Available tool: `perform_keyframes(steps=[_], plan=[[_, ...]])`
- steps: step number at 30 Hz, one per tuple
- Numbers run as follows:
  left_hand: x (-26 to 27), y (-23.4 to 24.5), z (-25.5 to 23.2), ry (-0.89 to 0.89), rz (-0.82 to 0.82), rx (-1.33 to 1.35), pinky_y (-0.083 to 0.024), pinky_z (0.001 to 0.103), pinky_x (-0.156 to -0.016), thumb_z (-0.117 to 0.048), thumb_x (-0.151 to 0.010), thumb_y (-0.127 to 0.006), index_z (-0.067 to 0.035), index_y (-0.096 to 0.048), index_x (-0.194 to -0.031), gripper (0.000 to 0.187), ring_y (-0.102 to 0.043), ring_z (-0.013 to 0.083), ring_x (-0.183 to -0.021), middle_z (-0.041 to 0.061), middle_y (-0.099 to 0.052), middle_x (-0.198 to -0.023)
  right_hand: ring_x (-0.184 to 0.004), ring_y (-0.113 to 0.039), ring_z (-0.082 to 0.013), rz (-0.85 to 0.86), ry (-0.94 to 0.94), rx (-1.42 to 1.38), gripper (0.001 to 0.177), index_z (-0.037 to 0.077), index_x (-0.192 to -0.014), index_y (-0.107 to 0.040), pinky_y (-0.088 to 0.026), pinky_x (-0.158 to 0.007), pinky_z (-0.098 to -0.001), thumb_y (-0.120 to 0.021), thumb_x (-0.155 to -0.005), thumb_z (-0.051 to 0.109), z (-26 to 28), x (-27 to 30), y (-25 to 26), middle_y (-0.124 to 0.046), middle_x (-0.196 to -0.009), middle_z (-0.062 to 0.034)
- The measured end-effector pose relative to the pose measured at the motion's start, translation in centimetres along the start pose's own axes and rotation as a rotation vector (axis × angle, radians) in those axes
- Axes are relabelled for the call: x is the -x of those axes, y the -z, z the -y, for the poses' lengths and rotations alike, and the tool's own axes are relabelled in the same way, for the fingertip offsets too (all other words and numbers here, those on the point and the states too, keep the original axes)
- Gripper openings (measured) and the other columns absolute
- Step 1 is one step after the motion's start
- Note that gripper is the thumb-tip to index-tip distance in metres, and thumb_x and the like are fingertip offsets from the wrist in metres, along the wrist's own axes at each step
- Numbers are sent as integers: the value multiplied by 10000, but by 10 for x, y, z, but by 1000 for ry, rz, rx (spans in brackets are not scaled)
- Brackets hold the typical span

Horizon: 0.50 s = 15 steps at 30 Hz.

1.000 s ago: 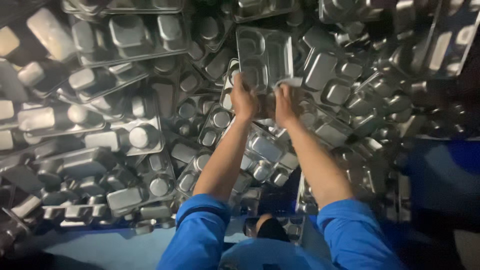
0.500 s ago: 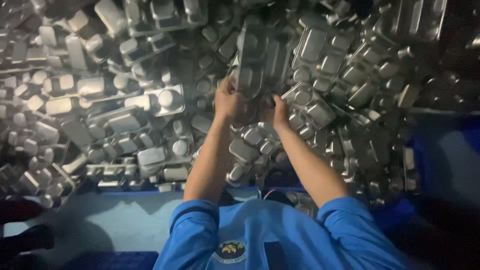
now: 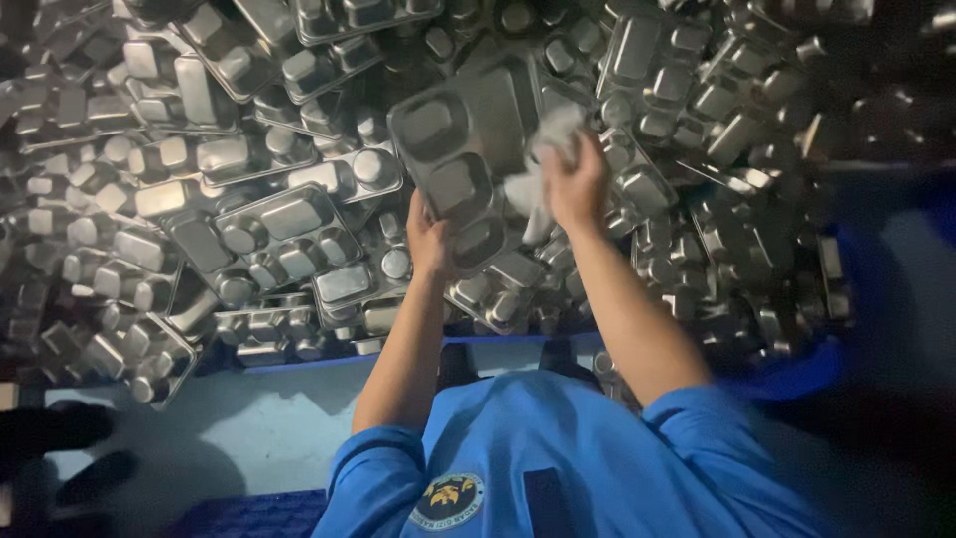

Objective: The person repeatedly picks up stainless steel compartmentalized trays from a large pile, wipes them with a cloth, and places them into a blue bin. The person handles trays one at a time and continues the cycle throughout the clip.

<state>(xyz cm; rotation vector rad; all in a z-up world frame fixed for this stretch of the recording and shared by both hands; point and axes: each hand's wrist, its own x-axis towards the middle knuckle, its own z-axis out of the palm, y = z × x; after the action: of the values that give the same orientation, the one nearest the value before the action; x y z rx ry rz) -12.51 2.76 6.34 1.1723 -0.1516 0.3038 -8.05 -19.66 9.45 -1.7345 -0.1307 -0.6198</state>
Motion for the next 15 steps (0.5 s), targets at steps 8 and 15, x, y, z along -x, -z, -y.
perform_keyframes(steps=[8, 15], plan=[[6, 41, 15, -47, 99, -12, -385, 346, -1207, 165, -682, -407, 41, -450, -1508, 836, -539, 232, -1391, 131, -571, -1467, -1445, -329, -445, 477, 60, 1193, 896, -52, -1378, -537, -278, -1170, -550, -708, -850, 651, 63, 15, -61, -504, -1435, -282], [15, 85, 44, 266, -10, 140, -512, 367, -854, 122, -731, -445, -21, -564, -1410, 704, -642, 269, -1124, 136, -648, -1274, -1113, -658, -283, 449, -365, 57, 664, -25, -1261, -648, -532, -949, -362, -816, -858, 474, 3, 46, -28, -682, -1213, -170]])
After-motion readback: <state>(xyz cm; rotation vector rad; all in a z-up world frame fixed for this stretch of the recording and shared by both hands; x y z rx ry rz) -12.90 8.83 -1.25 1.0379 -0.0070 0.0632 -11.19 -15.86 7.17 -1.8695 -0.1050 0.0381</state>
